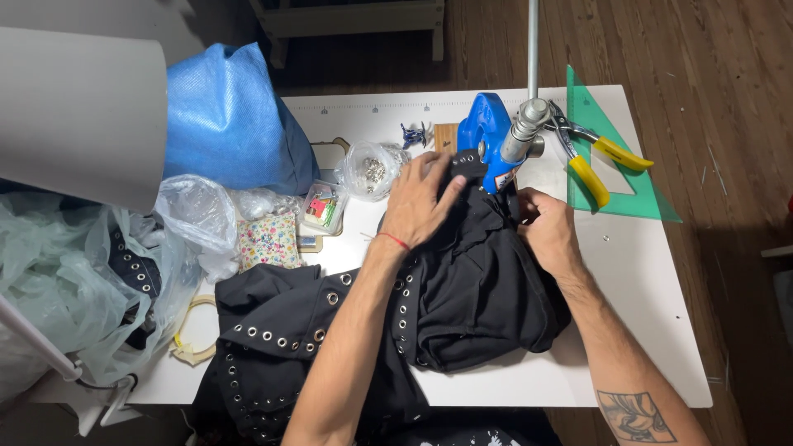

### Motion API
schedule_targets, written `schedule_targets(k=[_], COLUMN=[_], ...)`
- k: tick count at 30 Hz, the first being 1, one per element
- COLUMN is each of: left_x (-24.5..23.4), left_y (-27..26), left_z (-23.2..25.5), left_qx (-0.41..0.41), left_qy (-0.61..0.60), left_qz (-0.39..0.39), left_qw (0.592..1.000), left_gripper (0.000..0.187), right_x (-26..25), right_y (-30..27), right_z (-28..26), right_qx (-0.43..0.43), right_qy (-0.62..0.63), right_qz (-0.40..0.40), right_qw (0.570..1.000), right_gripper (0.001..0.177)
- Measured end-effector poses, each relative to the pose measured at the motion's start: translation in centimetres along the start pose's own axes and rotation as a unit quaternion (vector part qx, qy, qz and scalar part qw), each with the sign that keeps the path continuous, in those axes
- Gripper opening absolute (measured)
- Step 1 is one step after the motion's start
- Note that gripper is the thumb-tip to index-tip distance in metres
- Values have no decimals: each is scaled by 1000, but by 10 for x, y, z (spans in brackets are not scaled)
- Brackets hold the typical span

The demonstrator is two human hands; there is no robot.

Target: Attaching metal eyelets to a black garment using a manual press and a rotary hole punch tool.

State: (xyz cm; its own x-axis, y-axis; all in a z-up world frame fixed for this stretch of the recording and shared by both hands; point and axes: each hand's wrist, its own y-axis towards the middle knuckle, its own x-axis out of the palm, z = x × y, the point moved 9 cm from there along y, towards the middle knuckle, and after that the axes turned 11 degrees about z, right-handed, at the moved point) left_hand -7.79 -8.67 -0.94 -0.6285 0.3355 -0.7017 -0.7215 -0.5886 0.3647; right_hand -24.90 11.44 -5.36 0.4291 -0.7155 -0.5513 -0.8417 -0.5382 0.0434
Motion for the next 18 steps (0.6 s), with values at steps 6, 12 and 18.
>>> schedule_targets(k=[6, 12, 18], left_x=[26, -24, -29], left_y=[-3, -17, -28], left_z=[-20, 19, 21], left_qx=[-2, 7, -3], left_qy=[-59, -53, -36], left_qz=[-41, -14, -32], left_qw=[997, 998, 999], left_gripper=[63, 69, 77], right_x=[-22, -36, -12], right_y=[-2, -41, -13], right_z=[-35, -125, -81], right_qx=[-35, -223, -135], right_qy=[50, 50, 111], right_qz=[20, 94, 43], right_qw=[998, 969, 984], right_gripper=[20, 44, 43])
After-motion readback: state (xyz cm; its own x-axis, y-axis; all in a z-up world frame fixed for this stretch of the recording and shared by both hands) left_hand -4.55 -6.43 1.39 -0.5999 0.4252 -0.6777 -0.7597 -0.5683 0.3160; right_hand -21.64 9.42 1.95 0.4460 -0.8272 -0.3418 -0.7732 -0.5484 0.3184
